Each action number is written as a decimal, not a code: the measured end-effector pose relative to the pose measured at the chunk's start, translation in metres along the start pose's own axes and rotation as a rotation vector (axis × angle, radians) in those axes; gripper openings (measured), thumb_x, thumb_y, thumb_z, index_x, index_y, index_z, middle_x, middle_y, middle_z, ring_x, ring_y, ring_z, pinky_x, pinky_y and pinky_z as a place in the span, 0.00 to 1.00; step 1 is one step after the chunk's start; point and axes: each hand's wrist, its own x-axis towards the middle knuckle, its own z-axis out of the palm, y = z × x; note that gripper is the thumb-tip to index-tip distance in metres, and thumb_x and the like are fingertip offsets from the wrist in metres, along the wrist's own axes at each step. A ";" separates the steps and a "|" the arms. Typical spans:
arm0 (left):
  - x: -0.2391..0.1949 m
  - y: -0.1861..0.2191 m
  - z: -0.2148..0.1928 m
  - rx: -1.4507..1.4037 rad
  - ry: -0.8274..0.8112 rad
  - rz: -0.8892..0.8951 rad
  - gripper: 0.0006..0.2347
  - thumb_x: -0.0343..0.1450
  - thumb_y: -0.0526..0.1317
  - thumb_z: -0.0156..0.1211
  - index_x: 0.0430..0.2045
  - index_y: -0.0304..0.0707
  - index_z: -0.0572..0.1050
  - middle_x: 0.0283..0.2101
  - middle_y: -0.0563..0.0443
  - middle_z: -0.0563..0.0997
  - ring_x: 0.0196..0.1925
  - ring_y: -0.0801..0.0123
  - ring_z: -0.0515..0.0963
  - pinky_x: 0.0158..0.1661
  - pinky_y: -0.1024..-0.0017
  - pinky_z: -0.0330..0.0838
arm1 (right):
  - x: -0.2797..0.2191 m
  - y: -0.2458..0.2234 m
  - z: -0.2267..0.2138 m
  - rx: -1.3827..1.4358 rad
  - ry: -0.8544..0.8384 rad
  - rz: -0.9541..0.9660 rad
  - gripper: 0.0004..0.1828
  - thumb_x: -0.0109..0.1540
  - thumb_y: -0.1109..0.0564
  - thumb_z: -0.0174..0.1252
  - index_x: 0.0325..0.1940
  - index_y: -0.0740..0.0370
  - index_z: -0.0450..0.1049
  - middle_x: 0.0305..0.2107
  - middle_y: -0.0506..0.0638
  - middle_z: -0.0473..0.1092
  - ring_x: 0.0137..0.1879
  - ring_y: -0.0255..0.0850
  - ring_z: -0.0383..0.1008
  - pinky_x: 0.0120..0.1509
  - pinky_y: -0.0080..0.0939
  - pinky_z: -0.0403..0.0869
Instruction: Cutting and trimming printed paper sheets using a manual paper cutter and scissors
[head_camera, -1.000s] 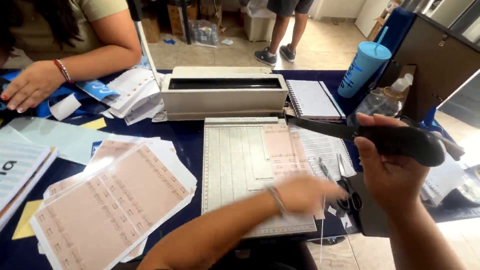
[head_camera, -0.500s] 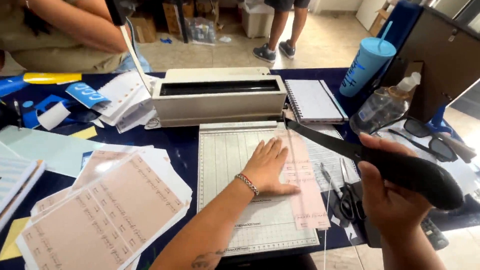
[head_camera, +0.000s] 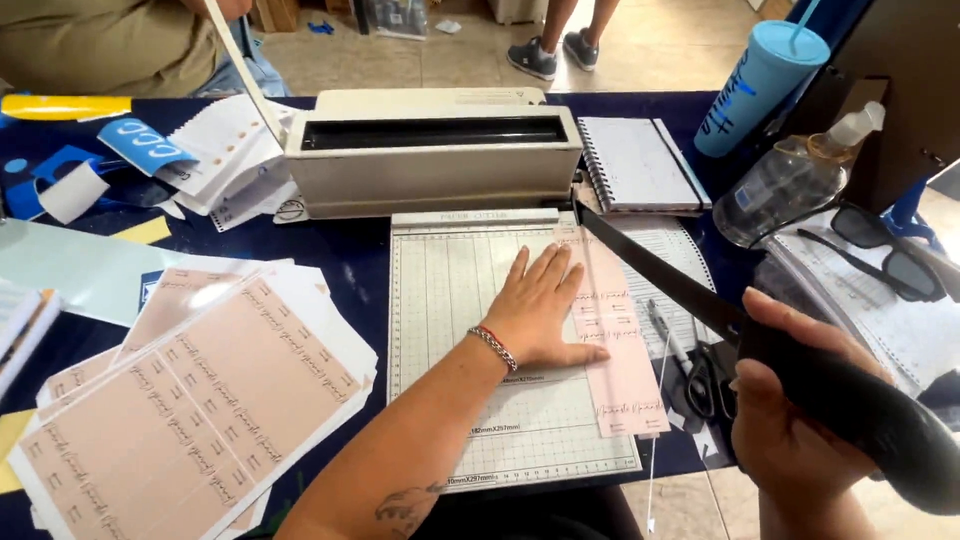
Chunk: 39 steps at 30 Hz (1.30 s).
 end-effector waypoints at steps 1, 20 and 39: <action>-0.001 0.002 -0.004 -0.003 -0.040 -0.016 0.54 0.59 0.79 0.40 0.72 0.35 0.46 0.77 0.36 0.41 0.79 0.52 0.34 0.72 0.49 0.20 | -0.002 0.001 -0.001 0.010 -0.007 0.011 0.21 0.68 0.58 0.56 0.58 0.78 0.62 0.50 0.76 0.72 0.58 0.63 0.80 0.67 0.51 0.77; 0.000 0.001 0.002 0.019 -0.019 -0.014 0.54 0.58 0.80 0.37 0.72 0.36 0.46 0.77 0.37 0.41 0.79 0.53 0.35 0.71 0.47 0.18 | -0.023 0.004 -0.011 0.005 -0.065 0.074 0.22 0.66 0.54 0.56 0.57 0.74 0.65 0.51 0.71 0.74 0.60 0.58 0.80 0.70 0.49 0.78; -0.002 0.003 -0.004 0.020 -0.049 -0.023 0.53 0.60 0.79 0.39 0.72 0.36 0.46 0.77 0.37 0.41 0.79 0.53 0.34 0.71 0.45 0.16 | -0.023 -0.002 -0.010 -0.051 -0.080 0.020 0.23 0.67 0.53 0.54 0.57 0.77 0.64 0.50 0.72 0.73 0.58 0.62 0.80 0.67 0.52 0.79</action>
